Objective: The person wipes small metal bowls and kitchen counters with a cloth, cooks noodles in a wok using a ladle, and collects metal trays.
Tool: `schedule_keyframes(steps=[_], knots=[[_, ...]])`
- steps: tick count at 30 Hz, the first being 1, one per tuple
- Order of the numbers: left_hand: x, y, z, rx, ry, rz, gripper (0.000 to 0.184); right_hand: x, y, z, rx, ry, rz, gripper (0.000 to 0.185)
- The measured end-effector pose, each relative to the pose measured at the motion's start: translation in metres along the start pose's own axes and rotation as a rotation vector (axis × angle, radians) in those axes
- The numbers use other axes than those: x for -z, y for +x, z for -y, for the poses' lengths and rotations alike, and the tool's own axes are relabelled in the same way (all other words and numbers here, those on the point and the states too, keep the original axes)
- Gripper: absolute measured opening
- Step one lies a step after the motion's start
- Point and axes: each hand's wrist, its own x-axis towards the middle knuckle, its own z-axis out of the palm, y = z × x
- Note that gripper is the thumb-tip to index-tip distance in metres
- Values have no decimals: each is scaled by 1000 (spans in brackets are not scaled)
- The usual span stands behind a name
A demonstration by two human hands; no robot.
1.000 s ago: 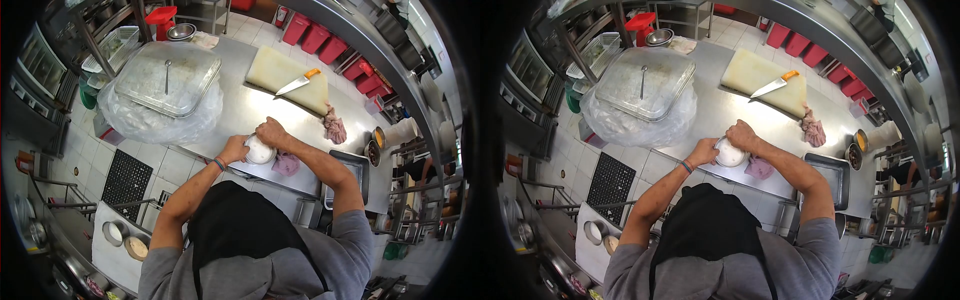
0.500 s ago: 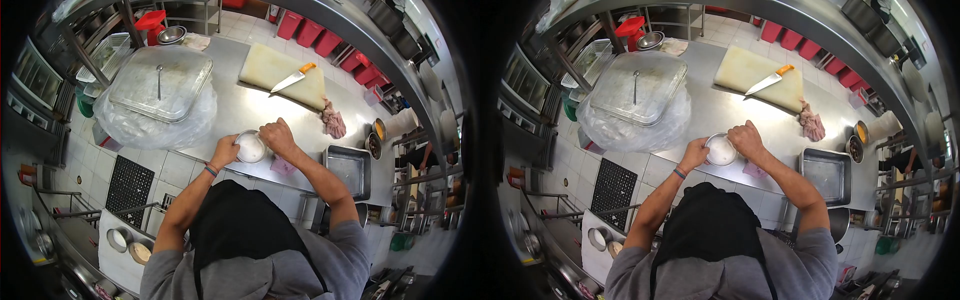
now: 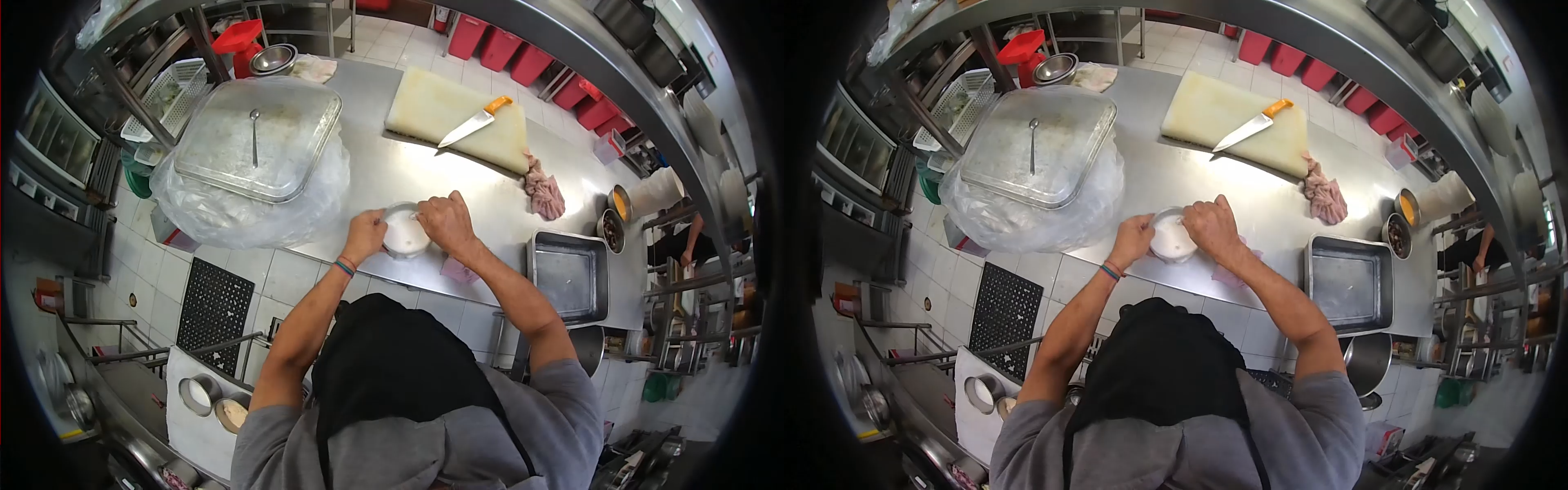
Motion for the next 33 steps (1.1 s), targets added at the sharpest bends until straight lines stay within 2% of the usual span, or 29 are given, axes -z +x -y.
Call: schedule_keyframes(steps=[1, 3, 5, 7, 8, 9, 10, 12, 13, 14, 15, 16, 18, 20, 21, 23, 25, 28, 30, 31, 33], knots=[[10, 2, -28, 224, -190, 91, 39, 4, -2, 1, -22, 28, -48, 13], [8, -3, -33, 247, -235, 112, 38, 19, 2, 0, -48, 82, -139, 12], [12, 0, -30, 259, -261, 112, 40, 46, -17, -3, -188, 179, -161, 16], [10, -3, -20, 285, -286, 113, 44, 86, -63, 1, -373, 59, 99, 22], [12, -7, -22, 300, -258, 111, 46, 109, -88, 17, -493, 79, 188, 32], [18, -11, -31, 312, -230, 108, 48, 108, -133, 22, -584, 72, 323, 37], [22, -13, -38, 321, -204, 106, 50, 95, -188, 31, -561, 81, 291, 39], [35, -25, -35, 151, -42, -88, 50, 53, -305, 58, -749, 4, 508, 31], [38, -31, -37, 57, 39, -162, 50, 7, -398, 68, -893, -75, 746, 31], [38, -35, -56, 25, -10, -127, 49, -68, -543, 69, -961, 27, 1194, 27], [38, -41, -86, -6, -62, -103, 48, -48, -572, 90, -986, 262, 808, 26], [33, -51, -109, -29, -110, -87, 48, -25, -597, 111, -906, 500, 472, 31], [-3, -63, -141, -268, -144, 241, 40, -30, -562, 116, -912, 302, 753, 33], [-61, -71, -142, -406, -42, 422, 34, -36, -521, 111, -908, 88, 1022, 35], [-96, -68, -129, -460, 92, 369, 31, -28, -490, 104, -905, -25, 1154, 37], [-143, -57, -94, -484, 311, 272, 25, -5, -413, 72, -949, -27, 895, 38], [-166, -51, -67, -418, 479, 179, 17, 32, -314, 50, -1155, -33, 660, 48], [-176, -57, -50, -467, 185, 268, 10, 47, -235, 28, -996, -71, 76, 44], [-160, -69, -91, -293, -31, 446, 13, 37, -192, 20, -792, 40, -209, 51], [-153, -71, -107, -208, -139, 521, 16, 31, -193, 21, -797, 150, -218, 51], [-145, -69, -106, -194, -170, 431, 18, 19, -184, 19, -772, 372, -228, 51]])
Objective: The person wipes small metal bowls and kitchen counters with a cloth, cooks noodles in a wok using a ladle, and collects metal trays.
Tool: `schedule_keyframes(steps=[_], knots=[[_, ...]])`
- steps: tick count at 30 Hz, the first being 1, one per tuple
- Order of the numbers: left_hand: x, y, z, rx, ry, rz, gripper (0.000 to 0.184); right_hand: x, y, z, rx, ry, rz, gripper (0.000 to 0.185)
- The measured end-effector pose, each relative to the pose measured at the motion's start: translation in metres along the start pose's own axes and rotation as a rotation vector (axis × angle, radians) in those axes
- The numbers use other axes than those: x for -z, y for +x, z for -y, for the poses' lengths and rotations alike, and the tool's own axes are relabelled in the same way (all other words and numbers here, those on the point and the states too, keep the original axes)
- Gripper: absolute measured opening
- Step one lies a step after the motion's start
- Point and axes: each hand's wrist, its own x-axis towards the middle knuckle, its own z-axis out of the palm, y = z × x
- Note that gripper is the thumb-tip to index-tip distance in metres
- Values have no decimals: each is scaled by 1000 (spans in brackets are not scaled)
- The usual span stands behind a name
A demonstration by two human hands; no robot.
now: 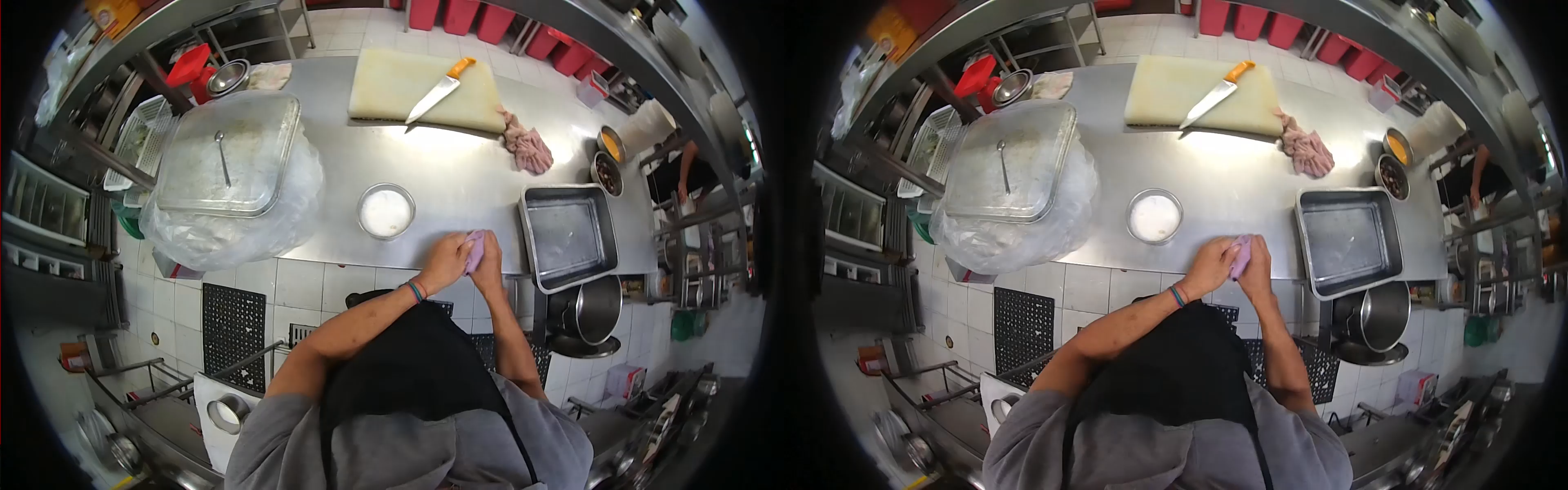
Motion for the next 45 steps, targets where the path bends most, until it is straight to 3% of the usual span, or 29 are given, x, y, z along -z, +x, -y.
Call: schedule_keyframes(steps=[1, 2, 5, 7, 8, 11, 12, 14, 17, 20, 23, 26, 27, 29, 30, 33, 37, 38, 40, 42, 45], knots=[[4, -2, 0, 7, -17, -52, 19, 2, 2, 3, 7, 18, 50, 51], [10, -6, 2, 165, -44, 27, 18, 7, 0, 5, 11, 34, 105, 51], [27, -23, -8, 236, -84, 14, 19, 29, 4, 19, -44, 177, 287, 51], [37, -32, -9, 82, 89, -22, 18, 50, 14, 27, -153, 296, 483, 54], [41, -36, -10, 5, 174, -31, 18, 62, 18, 39, -328, 330, 554, 56], [64, -34, -38, -92, 179, -230, 17, 85, 27, 48, -292, 137, 608, 63], [70, -28, -42, -135, 172, -250, 19, 83, 26, 38, -186, 118, 591, 65], [73, -22, -53, -40, 65, -136, 19, 75, 24, 10, 30, 74, 559, 69], [68, -16, -57, 3, 52, -49, 19, 88, 25, 13, -82, -377, 663, 79], [62, -6, -60, -30, 14, 85, 19, 102, 43, 18, 177, -185, 485, 82], [61, 3, -64, -116, -27, 185, 18, 94, 55, 63, -9, 657, 512, 79], [76, 11, -80, -125, -57, 187, 18, 73, 57, 47, -270, 921, 753, 63], [84, 14, -85, -110, -68, 170, 18, 70, 58, 35, -332, 833, 808, 56], [92, 18, -82, -60, -102, 71, 21, 66, 61, 15, -449, 651, 920, 42], [93, 19, -79, -29, -138, 44, 22, 74, 63, 30, -469, 713, 925, 30], [81, 12, -61, 149, -138, -57, 28, 68, 69, 35, -183, 1007, 788, 25], [49, -31, -3, 190, -198, -341, 36, 46, 82, 64, -458, 1605, 504, 34], [51, -37, 1, 346, -344, -453, 37, 38, 85, 59, -506, 1681, 406, 37], [60, -55, 10, 666, -644, -665, 42, 22, 101, 28, -464, 1554, 420, 34], [72, -54, 22, 695, -736, -685, 41, 11, 115, 31, -461, 1271, 386, 25], [79, -47, 50, 607, -633, -676, 35, -23, 139, 15, 7, 555, 432, 15]])
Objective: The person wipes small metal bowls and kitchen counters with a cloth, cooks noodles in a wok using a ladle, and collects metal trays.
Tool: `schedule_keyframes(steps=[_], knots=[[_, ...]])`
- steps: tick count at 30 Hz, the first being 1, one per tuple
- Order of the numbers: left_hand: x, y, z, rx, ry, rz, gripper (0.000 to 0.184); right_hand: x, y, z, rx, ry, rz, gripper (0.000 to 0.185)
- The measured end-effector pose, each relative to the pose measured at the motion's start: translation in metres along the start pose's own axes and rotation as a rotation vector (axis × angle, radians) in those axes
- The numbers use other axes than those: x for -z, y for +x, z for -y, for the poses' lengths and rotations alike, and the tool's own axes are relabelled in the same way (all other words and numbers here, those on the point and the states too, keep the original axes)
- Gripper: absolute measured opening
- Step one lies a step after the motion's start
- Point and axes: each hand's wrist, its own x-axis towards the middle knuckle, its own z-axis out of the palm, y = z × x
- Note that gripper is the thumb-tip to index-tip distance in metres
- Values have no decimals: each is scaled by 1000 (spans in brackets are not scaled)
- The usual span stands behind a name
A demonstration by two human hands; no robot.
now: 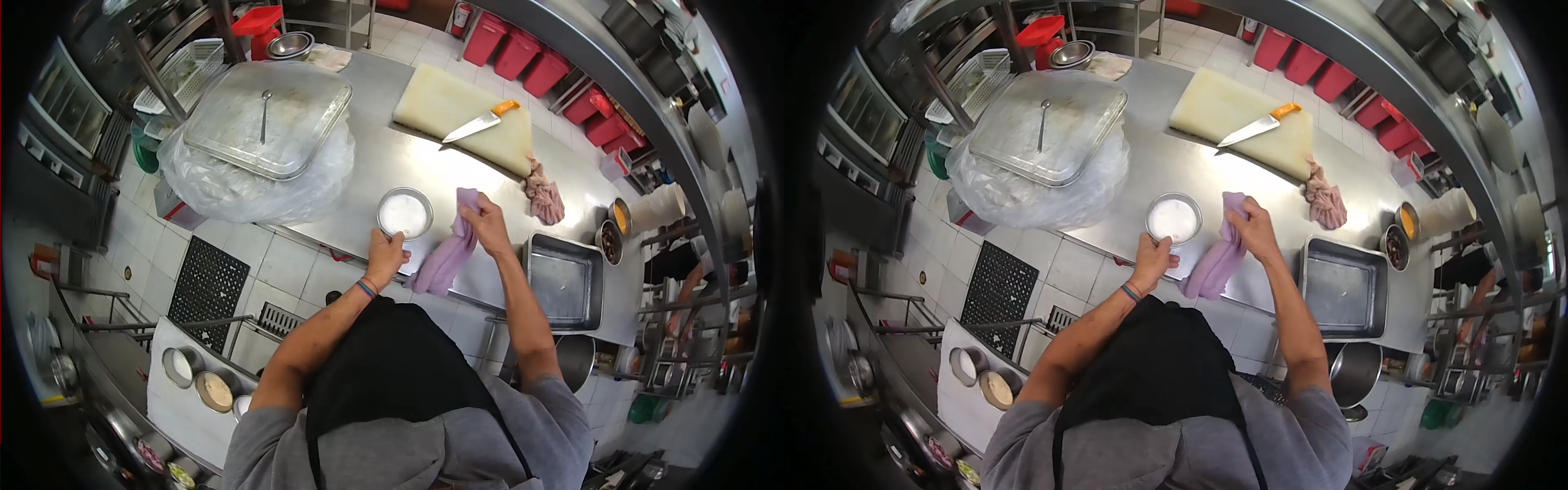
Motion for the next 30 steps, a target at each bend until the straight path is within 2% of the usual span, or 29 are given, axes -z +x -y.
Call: schedule_keyframes(steps=[1, 4, 5, 8, 11, 17, 20, 23, 26, 30], knots=[[1, 6, -2, -68, 45, -18, 33, -1, 7, -2, 198, -269, 52, 13], [28, 31, -26, -232, 334, 46, 25, -4, 27, -9, 57, -486, 276, 19], [40, 40, -36, -275, 459, 88, 22, -7, 31, -7, 138, -550, 307, 20], [49, 66, -59, -721, 900, 67, 15, -13, 45, 3, 395, -745, 398, 24], [43, 75, -71, -792, 971, 139, 14, -25, 63, 12, 587, -839, 480, 25], [41, 77, -76, -778, 1040, 182, 17, -52, 85, 23, 845, -991, 668, 26], [41, 76, -77, -722, 1019, 189, 17, -62, 86, 26, 798, -1048, 711, 29], [44, 85, -66, -772, 1013, 206, 16, -64, 74, 27, 721, -1015, 697, 23], [43, 79, -67, -803, 1038, 158, 16, -60, 54, 23, 582, -976, 646, 23], [41, 76, -69, -741, 1036, 134, 15, -64, 27, 5, 499, -877, 492, 25]])
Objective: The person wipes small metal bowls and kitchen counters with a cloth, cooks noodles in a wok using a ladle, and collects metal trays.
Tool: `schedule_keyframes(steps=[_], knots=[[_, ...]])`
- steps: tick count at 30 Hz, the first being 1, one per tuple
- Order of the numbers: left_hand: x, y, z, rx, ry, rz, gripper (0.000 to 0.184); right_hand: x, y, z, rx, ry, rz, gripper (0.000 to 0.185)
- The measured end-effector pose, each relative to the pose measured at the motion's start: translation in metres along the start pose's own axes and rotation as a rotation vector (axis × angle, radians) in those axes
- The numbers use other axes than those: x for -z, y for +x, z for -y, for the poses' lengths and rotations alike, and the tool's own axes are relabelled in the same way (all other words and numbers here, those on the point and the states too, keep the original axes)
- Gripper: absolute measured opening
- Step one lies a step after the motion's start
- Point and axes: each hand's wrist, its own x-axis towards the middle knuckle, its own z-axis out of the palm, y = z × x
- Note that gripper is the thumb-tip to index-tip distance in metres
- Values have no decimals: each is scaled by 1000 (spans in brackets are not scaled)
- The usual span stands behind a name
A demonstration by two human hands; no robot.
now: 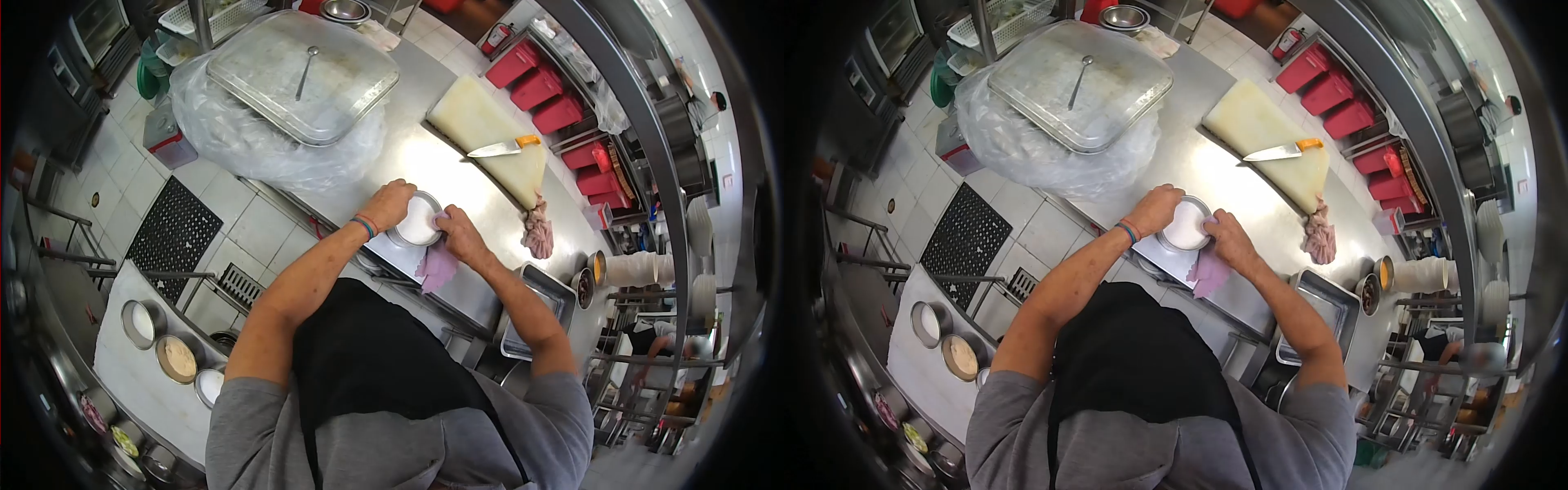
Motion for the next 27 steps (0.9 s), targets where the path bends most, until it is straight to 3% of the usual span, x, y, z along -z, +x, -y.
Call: schedule_keyframes(steps=[8, 12, 14, 17, 18, 21, 23, 26, 27], knots=[[-21, -15, -16, 137, -133, -271, 11, -35, -28, 45, -381, 59, -186, 29], [-24, -26, -37, 300, -222, -350, 11, -43, -28, 59, -639, 152, -217, 34], [-31, -33, -43, 355, -285, -414, 13, -34, -33, 42, -713, 523, -100, 31], [-10, -47, -52, 648, -699, -106, 18, -6, -42, 19, -811, 830, -102, 28], [-10, -46, -43, 542, -608, -148, 20, 3, -44, 13, -846, 890, -133, 27], [-15, -35, -19, 264, -317, -222, 25, 14, -43, -20, -457, 277, -260, 28], [-3, -10, -19, 123, -97, -223, 27, 20, -25, -19, -355, 246, -226, 28], [-3, 21, -22, 72, 91, 134, 31, 35, 0, -7, -100, -42, -96, 23], [-5, 23, -23, 18, 81, 105, 30, 33, 3, -8, -38, -85, -57, 24]])
